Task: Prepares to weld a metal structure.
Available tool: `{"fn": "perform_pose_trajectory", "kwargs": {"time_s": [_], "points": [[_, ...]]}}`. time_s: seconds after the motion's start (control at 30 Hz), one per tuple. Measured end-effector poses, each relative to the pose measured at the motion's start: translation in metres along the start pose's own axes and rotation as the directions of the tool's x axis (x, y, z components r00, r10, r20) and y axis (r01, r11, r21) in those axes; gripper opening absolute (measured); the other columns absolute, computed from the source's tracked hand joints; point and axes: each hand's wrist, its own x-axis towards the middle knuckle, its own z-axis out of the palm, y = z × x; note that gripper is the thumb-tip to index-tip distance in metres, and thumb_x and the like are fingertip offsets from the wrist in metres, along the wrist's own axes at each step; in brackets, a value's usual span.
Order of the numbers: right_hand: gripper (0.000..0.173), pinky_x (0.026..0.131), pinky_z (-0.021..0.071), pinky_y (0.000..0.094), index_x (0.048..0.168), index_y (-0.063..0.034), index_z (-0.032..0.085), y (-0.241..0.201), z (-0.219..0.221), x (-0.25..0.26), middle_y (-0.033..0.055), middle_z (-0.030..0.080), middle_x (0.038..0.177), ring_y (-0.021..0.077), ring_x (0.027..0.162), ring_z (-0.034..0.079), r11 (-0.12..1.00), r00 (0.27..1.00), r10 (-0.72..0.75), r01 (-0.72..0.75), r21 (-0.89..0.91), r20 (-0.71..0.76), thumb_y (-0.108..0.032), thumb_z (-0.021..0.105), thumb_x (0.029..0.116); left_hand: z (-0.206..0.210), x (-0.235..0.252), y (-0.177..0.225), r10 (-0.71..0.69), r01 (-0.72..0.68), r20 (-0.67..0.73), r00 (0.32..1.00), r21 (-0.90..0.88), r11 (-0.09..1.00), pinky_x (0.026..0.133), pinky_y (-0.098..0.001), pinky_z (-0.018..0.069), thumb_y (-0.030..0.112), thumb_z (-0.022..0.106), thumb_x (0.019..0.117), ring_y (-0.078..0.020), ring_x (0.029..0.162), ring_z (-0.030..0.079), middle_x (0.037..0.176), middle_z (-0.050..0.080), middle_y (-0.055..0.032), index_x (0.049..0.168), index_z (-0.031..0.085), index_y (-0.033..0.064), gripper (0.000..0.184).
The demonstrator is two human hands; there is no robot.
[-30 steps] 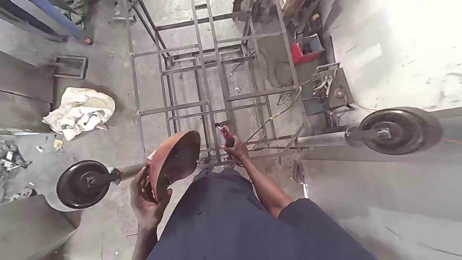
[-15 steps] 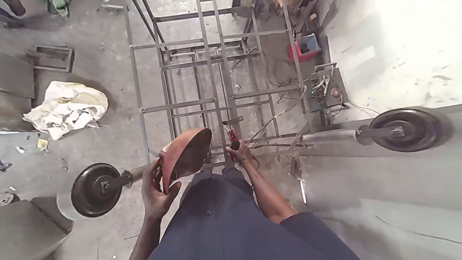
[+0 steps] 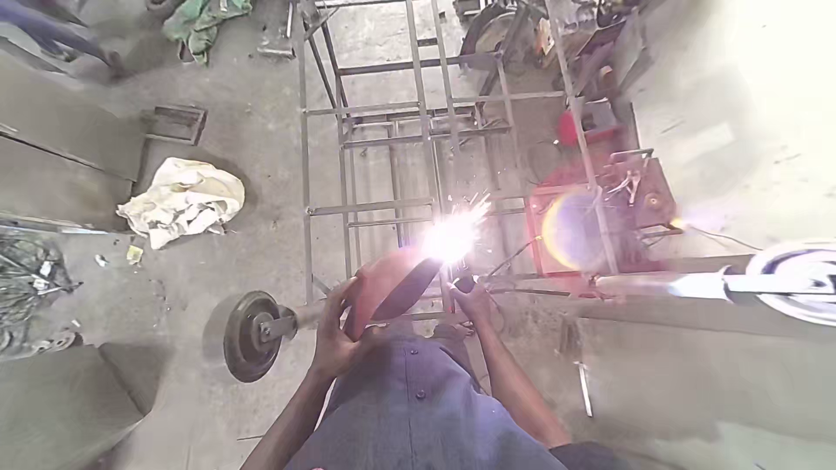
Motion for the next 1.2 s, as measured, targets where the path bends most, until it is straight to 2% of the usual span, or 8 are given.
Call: {"fn": "perform_pose_trajectory", "kwargs": {"time_s": [0.2, 0.37, 0.57, 0.73, 0.87, 1.1, 1.17, 1.2], "points": [[0.081, 0.091, 0.0531, 0.0597, 0.131, -0.0017, 0.060, -0.001, -0.007, -0.001, 0.0202, 0.071, 0.110, 0.0369, 0.103, 0.069, 0.998, 0.997, -0.067, 0.067, 0.001, 0.023, -0.060, 0.079, 0.0789, 0.011, 0.006, 0.003, -0.012, 0.017, -0.051, 0.999, 0.104, 0.994, 0.105, -0.0383, 0.0541, 0.040, 0.086, 0.0753, -0.0198, 0.125, 0.060, 0.140, 0.059, -0.0131, 0.146, 0.047, -0.0001, 0.090], [0.074, 0.079, 0.0555, 0.0604, 0.124, -0.0045, 0.060, 0.015, -0.016, -0.013, 0.0159, 0.071, 0.094, 0.0343, 0.087, 0.070, 0.986, 0.977, -0.059, 0.089, 0.143, -0.204, -0.057, 0.082, 0.0778, 0.018, 0.019, 0.010, 0.037, -0.033, -0.042, 0.998, 0.080, 0.996, 0.105, -0.0376, 0.0544, 0.036, 0.087, 0.0773, -0.0168, 0.128, 0.057, 0.145, 0.054, -0.0022, 0.150, 0.043, 0.0132, 0.088], [0.077, 0.073, 0.0565, 0.0593, 0.132, -0.0094, 0.055, 0.033, -0.032, -0.015, 0.0163, 0.071, 0.097, 0.0342, 0.085, 0.069, 0.974, 0.957, 0.038, 0.028, 0.223, -0.289, -0.059, 0.081, 0.0788, 0.024, 0.040, 0.020, 0.147, -0.131, -0.098, 0.984, 0.147, 0.980, 0.101, -0.0335, 0.0552, 0.034, 0.087, 0.0756, -0.0134, 0.126, 0.057, 0.145, 0.052, -0.0009, 0.150, 0.040, 0.0092, 0.091], [0.075, 0.082, 0.0572, 0.0564, 0.126, -0.0062, 0.061, 0.038, -0.039, 0.003, 0.0129, 0.073, 0.098, 0.0280, 0.090, 0.071, 0.972, 0.948, 0.045, 0.031, 0.232, -0.316, -0.059, 0.081, 0.0766, 0.027, 0.059, 0.029, 0.226, -0.193, -0.129, 0.966, 0.226, 0.955, 0.111, -0.0380, 0.0486, 0.038, 0.088, 0.0726, -0.0173, 0.132, 0.053, 0.145, 0.051, -0.0055, 0.149, 0.039, 0.0029, 0.098], [0.077, 0.077, 0.0572, 0.0565, 0.124, -0.0094, 0.061, 0.046, -0.035, 0.014, 0.0102, 0.072, 0.094, 0.0273, 0.086, 0.071, 0.977, 0.950, 0.027, 0.040, 0.209, -0.312, -0.065, 0.080, 0.0736, 0.033, 0.062, 0.034, 0.201, -0.168, -0.169, 0.965, 0.192, 0.967, 0.115, -0.0415, 0.0448, 0.039, 0.089, 0.0699, -0.0206, 0.136, 0.050, 0.149, 0.049, -0.0083, 0.152, 0.033, 0.0007, 0.106], [0.076, 0.075, 0.0565, 0.0588, 0.124, -0.0096, 0.061, 0.043, -0.029, 0.024, 0.0117, 0.073, 0.093, 0.0299, 0.084, 0.071, 0.989, 0.957, 0.043, 0.000, 0.150, -0.288, -0.065, 0.079, 0.0744, 0.062, 0.059, 0.042, 0.009, -0.035, -0.111, 0.994, -0.234, 0.972, 0.101, -0.0417, 0.0566, 0.033, 0.092, 0.0702, -0.0158, 0.119, 0.062, 0.132, 0.060, 0.0013, 0.146, 0.036, 0.0133, 0.097], [0.066, 0.084, 0.0553, 0.0573, 0.131, -0.0036, 0.059, 0.011, -0.056, 0.004, 0.0182, 0.072, 0.105, 0.0338, 0.097, 0.070, 0.985, 0.976, 0.104, -0.074, 0.155, -0.193, -0.049, 0.075, 0.0849, 0.074, 0.056, 0.046, -0.044, 0.032, -0.026, 0.999, -0.363, 0.931, 0.098, -0.0404, 0.0585, 0.031, 0.092, 0.0724, -0.0149, 0.115, 0.065, 0.128, 0.063, 0.0017, 0.145, 0.039, 0.0148, 0.092], [0.051, 0.099, 0.0503, 0.0529, 0.140, 0.0000, 0.054, -0.027, -0.091, -0.017, 0.0220, 0.067, 0.124, 0.0340, 0.114, 0.066, 0.952, 0.977, 0.211, -0.197, 0.236, -0.033, -0.029, 0.065, 0.0990, 0.079, 0.054, 0.048, -0.063, 0.072, 0.034, 0.997, -0.413, 0.908, 0.098, -0.0393, 0.0584, 0.032, 0.091, 0.0753, -0.0145, 0.115, 0.065, 0.128, 0.064, 0.0014, 0.147, 0.039, 0.0151, 0.090]]}}
